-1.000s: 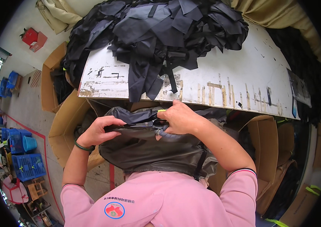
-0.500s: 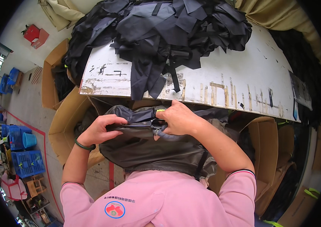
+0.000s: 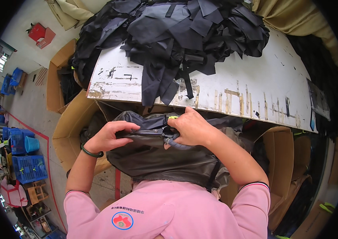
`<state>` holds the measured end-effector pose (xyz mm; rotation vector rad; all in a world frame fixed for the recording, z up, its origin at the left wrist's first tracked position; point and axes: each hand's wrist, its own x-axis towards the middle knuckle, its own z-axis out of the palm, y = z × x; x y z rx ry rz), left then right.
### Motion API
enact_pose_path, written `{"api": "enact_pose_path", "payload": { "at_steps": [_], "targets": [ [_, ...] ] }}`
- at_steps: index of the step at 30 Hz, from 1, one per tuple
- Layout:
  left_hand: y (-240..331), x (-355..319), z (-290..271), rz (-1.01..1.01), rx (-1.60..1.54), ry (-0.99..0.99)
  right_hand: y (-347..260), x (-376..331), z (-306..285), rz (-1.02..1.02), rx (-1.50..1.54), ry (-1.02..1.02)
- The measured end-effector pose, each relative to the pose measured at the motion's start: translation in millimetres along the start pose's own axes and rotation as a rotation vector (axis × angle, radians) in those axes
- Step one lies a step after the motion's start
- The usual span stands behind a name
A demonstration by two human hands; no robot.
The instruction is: Use scissors to cut excess fabric from an outdoor sports-bag component.
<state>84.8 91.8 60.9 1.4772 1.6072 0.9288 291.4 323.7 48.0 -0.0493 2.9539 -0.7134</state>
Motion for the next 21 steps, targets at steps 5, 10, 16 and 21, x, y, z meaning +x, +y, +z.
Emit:
{"api": "enact_pose_path", "payload": {
  "at_steps": [5, 10, 16, 21],
  "targets": [
    [0, 5, -2, 0.002, 0.004, -0.024, -4, 7, -2, -0.024, 0.03, 0.03],
    [2, 5, -12, -0.073, 0.011, -0.052, 2, 14, 0, 0.012, -0.013, -0.031],
    [-11, -5, -11, 0.021, 0.071, 0.017, 2, -9, 7, 0.058, 0.122, 0.037],
    [-53, -23, -18, 0.068, 0.214, 0.268, 13, -38, 17, 0.196, 0.336, 0.159]
  ]
}}
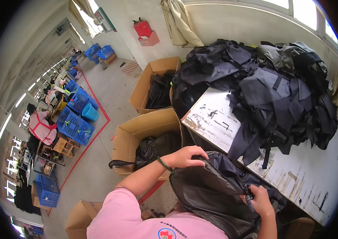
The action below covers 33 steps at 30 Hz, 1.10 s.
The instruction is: Use scissors to cut excess fabric from an outdoor sports-bag component.
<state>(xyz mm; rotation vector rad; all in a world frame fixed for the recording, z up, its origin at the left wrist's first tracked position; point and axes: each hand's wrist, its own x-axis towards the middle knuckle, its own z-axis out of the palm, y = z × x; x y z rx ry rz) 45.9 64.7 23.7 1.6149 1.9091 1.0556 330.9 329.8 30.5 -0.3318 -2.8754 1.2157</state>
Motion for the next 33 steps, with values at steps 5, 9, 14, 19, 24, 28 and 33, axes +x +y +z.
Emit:
{"api": "enact_pose_path", "payload": {
  "at_steps": [5, 9, 14, 19, 24, 28, 33],
  "targets": [
    [-12, -21, 13, -0.31, -0.567, 0.032, 15, -6, 6, 0.131, 0.148, -0.065],
    [2, -16, 22, -0.328, -0.812, 0.072, 18, -9, 6, 0.129, 0.135, -0.051],
    [40, 15, 26, -0.296, -0.916, -0.029, -4, -13, -3, 0.108, 0.401, 0.19],
    [81, 30, 16, -0.367, -0.789, -0.028, -42, 22, 4, -0.068, 0.521, 0.036],
    [66, 32, 13, -0.414, -0.745, -0.164, -26, 15, 10, 0.158, 0.706, -0.006],
    [64, 29, 23, -0.468, -0.752, -0.171, -12, 3, 18, 0.141, 0.701, 0.057],
    [71, 29, 31, -0.484, -0.871, -0.2, -15, -3, 8, 0.013, 0.161, 0.068]
  ]
}}
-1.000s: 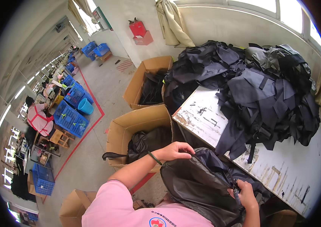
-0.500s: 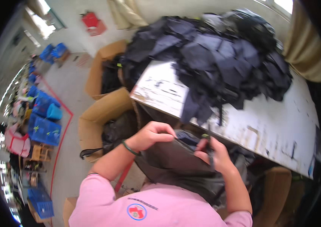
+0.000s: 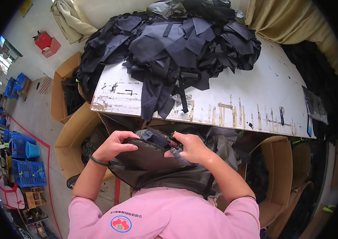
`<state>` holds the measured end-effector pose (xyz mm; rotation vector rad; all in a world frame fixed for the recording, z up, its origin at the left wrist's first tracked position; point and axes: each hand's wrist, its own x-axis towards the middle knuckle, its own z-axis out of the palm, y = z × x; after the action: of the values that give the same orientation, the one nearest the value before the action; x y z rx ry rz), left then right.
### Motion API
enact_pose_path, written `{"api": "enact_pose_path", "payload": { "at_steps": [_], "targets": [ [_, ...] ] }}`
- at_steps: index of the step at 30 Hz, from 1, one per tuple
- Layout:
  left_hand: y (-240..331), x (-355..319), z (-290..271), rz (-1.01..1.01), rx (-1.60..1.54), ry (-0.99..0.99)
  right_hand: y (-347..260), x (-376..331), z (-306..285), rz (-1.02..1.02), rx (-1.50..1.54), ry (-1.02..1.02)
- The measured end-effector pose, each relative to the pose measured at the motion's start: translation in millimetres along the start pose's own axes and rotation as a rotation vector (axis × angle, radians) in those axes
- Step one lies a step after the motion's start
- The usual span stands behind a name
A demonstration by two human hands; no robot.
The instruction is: Use scissors to cut excess fabric from an outdoor sports-bag component.
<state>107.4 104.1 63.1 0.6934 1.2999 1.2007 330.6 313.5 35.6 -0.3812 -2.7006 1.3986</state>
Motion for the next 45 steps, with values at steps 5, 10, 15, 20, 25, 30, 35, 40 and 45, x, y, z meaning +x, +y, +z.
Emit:
{"api": "enact_pose_path", "payload": {
  "at_steps": [5, 10, 15, 20, 25, 30, 35, 40, 45],
  "targets": [
    [-2, -1, 1, 0.033, -0.04, -0.008, -8, 2, -10, -0.108, -0.279, -0.039],
    [-2, -1, 2, 0.061, -0.049, 0.001, -11, 2, -8, -0.101, -0.306, -0.059],
    [-4, -3, 2, 0.079, -0.03, 0.011, -9, 1, -3, -0.135, -0.299, -0.062],
    [-3, -6, 2, 0.087, -0.02, -0.001, 3, -2, 4, -0.128, -0.334, -0.071],
    [0, -11, 7, 0.099, -0.007, 0.036, -3, 3, 6, -0.111, -0.22, -0.015],
    [5, -1, 47, 0.635, 0.388, 0.379, -56, 38, -2, -0.192, 0.195, -0.018],
    [-22, -51, 95, 0.54, 0.6, -0.099, -98, 55, -46, -0.26, 0.238, 0.226],
    [-143, -21, 89, 0.067, 0.453, -0.026, -190, 81, -105, -0.513, 0.226, 0.509],
    [-103, 10, 124, 0.218, 0.154, 0.13, -238, 87, -155, -1.112, -0.314, 0.796]
  ]
}}
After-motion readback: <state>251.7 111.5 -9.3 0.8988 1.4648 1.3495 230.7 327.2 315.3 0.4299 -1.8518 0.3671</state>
